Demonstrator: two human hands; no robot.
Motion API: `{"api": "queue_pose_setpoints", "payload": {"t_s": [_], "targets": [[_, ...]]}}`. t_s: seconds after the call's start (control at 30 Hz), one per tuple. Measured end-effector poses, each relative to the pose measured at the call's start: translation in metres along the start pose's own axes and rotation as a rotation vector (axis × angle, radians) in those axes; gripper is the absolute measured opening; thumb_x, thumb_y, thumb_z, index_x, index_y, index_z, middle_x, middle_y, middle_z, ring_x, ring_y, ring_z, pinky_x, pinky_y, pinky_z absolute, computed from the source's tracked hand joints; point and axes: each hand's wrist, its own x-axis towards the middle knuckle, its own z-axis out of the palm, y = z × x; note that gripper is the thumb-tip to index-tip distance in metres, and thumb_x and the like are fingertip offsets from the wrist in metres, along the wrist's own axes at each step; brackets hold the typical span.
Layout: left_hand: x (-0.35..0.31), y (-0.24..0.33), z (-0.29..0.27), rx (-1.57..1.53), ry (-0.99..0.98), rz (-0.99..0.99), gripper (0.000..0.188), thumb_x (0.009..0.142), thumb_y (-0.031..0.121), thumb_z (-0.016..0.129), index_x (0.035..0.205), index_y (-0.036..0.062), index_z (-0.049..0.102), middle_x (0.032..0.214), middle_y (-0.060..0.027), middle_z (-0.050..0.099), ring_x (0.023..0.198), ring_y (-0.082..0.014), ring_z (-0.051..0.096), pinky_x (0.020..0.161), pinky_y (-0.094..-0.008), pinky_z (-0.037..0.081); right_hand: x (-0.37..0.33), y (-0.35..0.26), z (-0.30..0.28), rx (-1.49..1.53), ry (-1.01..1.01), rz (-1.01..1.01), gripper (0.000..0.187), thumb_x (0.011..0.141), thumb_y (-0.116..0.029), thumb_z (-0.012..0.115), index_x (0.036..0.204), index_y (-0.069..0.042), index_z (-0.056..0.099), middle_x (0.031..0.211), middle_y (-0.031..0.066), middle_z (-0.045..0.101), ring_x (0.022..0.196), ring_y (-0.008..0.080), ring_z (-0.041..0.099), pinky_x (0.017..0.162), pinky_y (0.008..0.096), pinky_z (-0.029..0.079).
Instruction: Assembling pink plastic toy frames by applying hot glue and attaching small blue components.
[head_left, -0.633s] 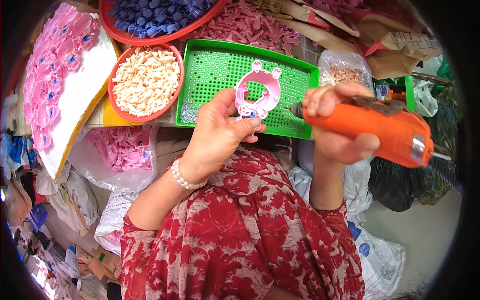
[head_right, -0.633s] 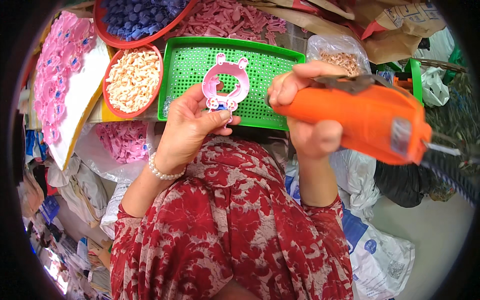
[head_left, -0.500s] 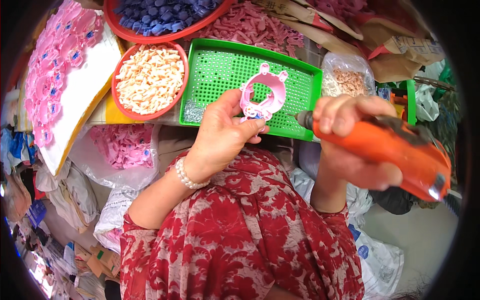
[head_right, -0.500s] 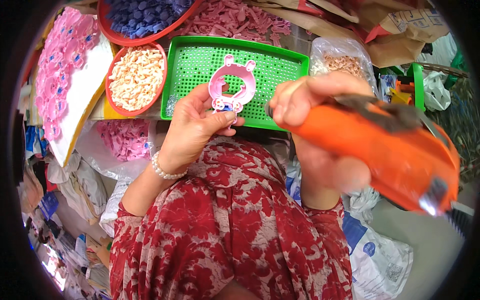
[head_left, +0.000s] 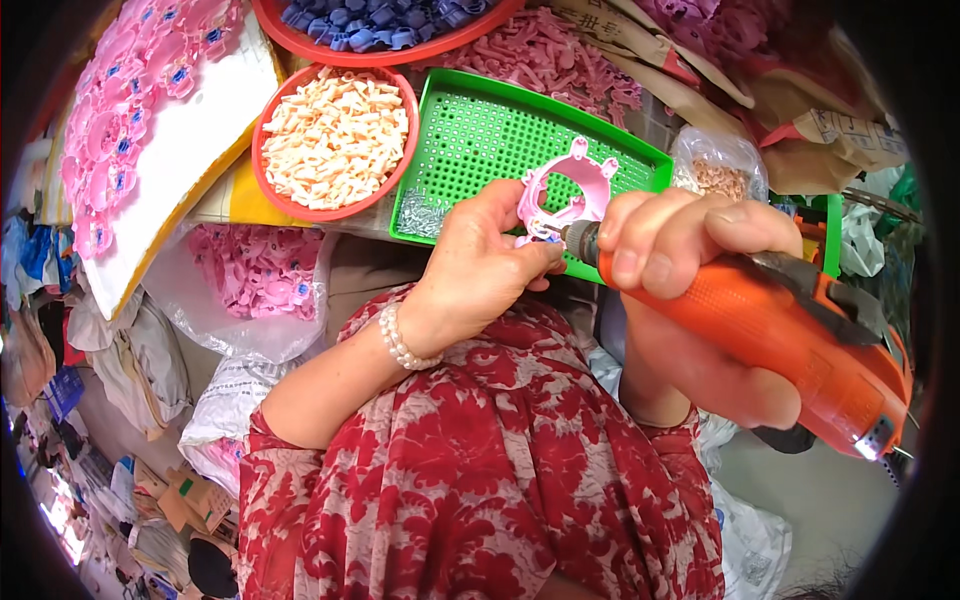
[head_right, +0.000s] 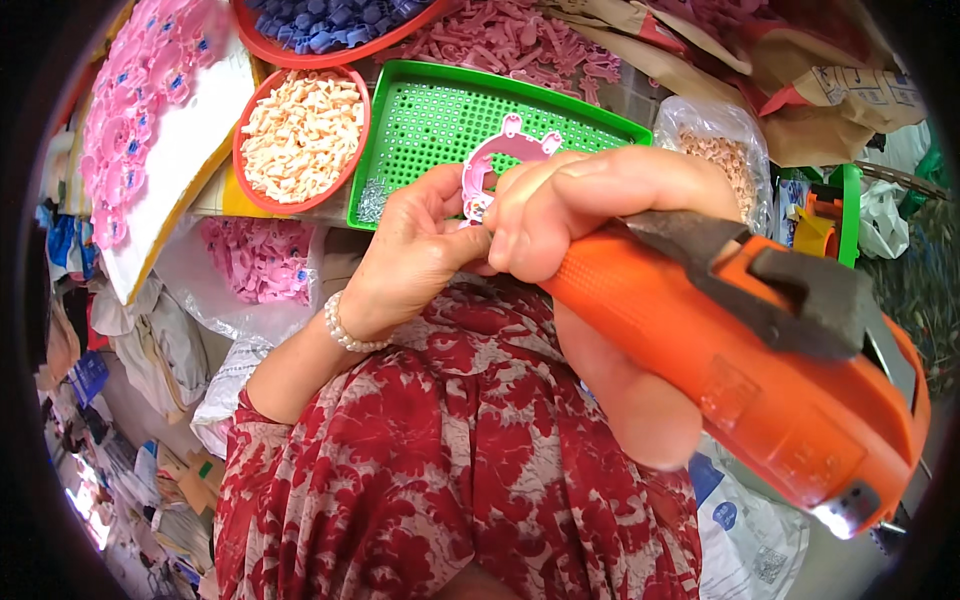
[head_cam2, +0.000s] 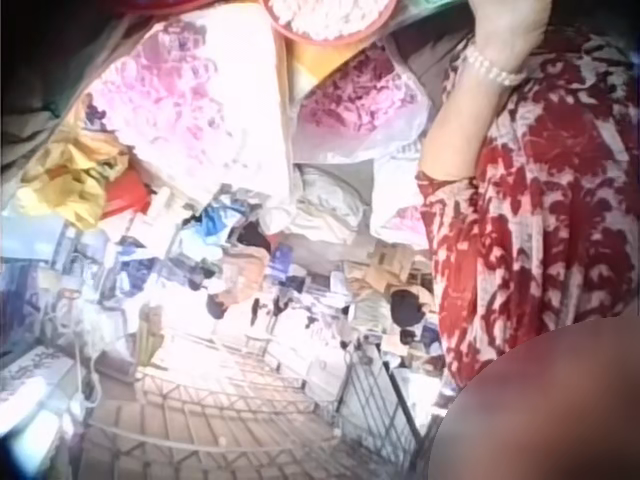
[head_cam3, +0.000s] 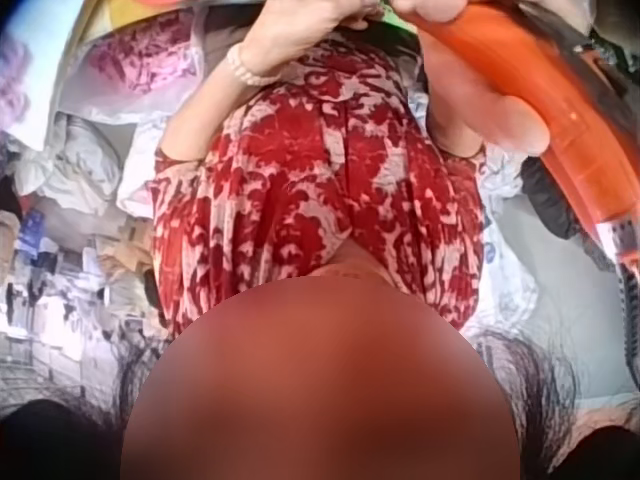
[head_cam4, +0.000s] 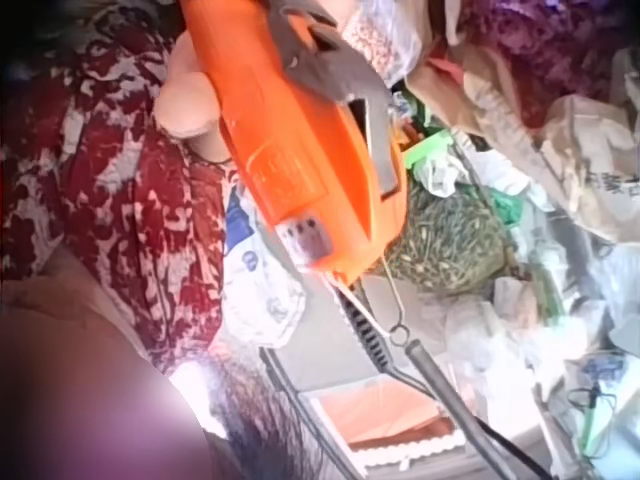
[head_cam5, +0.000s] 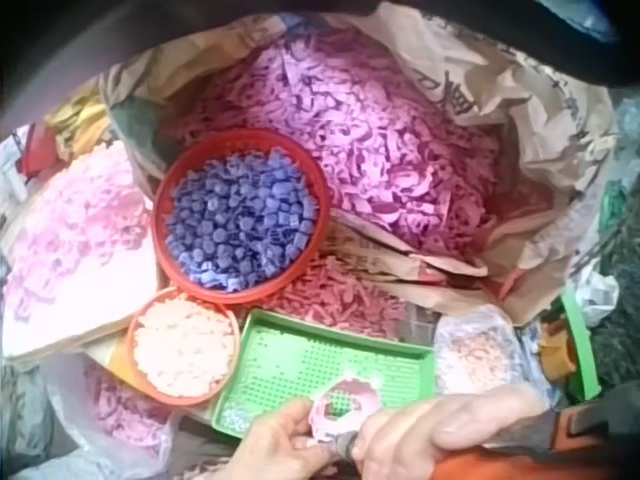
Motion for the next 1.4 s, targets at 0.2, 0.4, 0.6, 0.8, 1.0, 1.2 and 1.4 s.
{"api": "queue_pose_setpoints", "payload": {"t_s": [0.2,0.4,0.6,0.8,1.0,1.2,1.4], "targets": [[0.0,-0.001,-0.001,-0.015,-0.001,-0.006,0.028,0.077,-0.004,0.057,0.103,0.0001,0.049,0.088,-0.0052,0.061,0.069,-0.01,0.059,0.054,-0.0216,0.048,-0.006,0.013,-0.001,0.052,0.038,0.017,0.086,0.071,-0.071,0.054,0.121,-0.002,0.041,0.087,0.0067,0.056,0.077,0.0204,0.054,0.075,0.0372,0.042],[0.0,-0.002,0.001,-0.024,0.001,-0.004,0.027,0.078,-0.004,0.057,0.103,0.0004,0.05,0.089,-0.0048,0.06,0.069,-0.0092,0.058,0.054,-0.0211,0.047,-0.007,0.013,-0.004,0.027,0.023,0.021,0.086,0.071,-0.072,0.053,0.12,-0.002,0.041,0.087,0.007,0.056,0.077,0.0204,0.054,0.075,0.0373,0.042],[-0.002,0.002,0.003,0.0,0.028,-0.024,0.027,0.078,-0.003,0.057,0.104,0.0005,0.05,0.088,-0.0045,0.061,0.069,-0.009,0.058,0.055,-0.0207,0.047,-0.008,0.014,-0.001,0.018,0.042,0.016,0.086,0.071,-0.072,0.052,0.12,-0.003,0.041,0.087,0.0067,0.055,0.077,0.0202,0.054,0.075,0.0367,0.042],[-0.002,0.004,0.003,0.01,0.02,-0.016,0.027,0.078,-0.004,0.057,0.103,0.0001,0.05,0.088,-0.0046,0.061,0.069,-0.0092,0.059,0.055,-0.021,0.048,-0.009,0.014,0.001,0.011,0.08,0.015,0.086,0.072,-0.074,0.049,0.119,-0.003,0.041,0.086,0.0059,0.055,0.076,0.0196,0.053,0.074,0.0361,0.043],[-0.002,0.004,0.002,0.007,0.017,-0.021,0.026,0.078,-0.005,0.056,0.103,-0.0001,0.05,0.089,-0.0046,0.061,0.069,-0.009,0.059,0.055,-0.0209,0.048,-0.007,0.016,0.001,0.015,0.089,0.002,0.087,0.072,-0.075,0.048,0.119,-0.003,0.041,0.086,0.0056,0.055,0.075,0.0192,0.053,0.075,0.0363,0.043],[-0.002,0.004,0.002,-0.009,0.013,-0.014,0.027,0.078,-0.006,0.055,0.103,0.0002,0.049,0.09,-0.0045,0.06,0.069,-0.0088,0.058,0.054,-0.0208,0.048,-0.006,0.015,0.002,0.024,0.073,0.013,0.087,0.072,-0.074,0.048,0.119,-0.002,0.041,0.086,0.006,0.055,0.075,0.0198,0.054,0.075,0.0367,0.043],[-0.003,0.004,0.003,-0.021,0.015,-0.017,0.026,0.077,-0.006,0.055,0.102,-0.0002,0.049,0.09,-0.0046,0.06,0.068,-0.0089,0.058,0.054,-0.0207,0.047,-0.006,0.013,0.003,0.028,0.085,0.05,0.086,0.072,-0.074,0.049,0.119,-0.002,0.04,0.086,0.0065,0.055,0.075,0.0205,0.054,0.075,0.0369,0.043]]}}
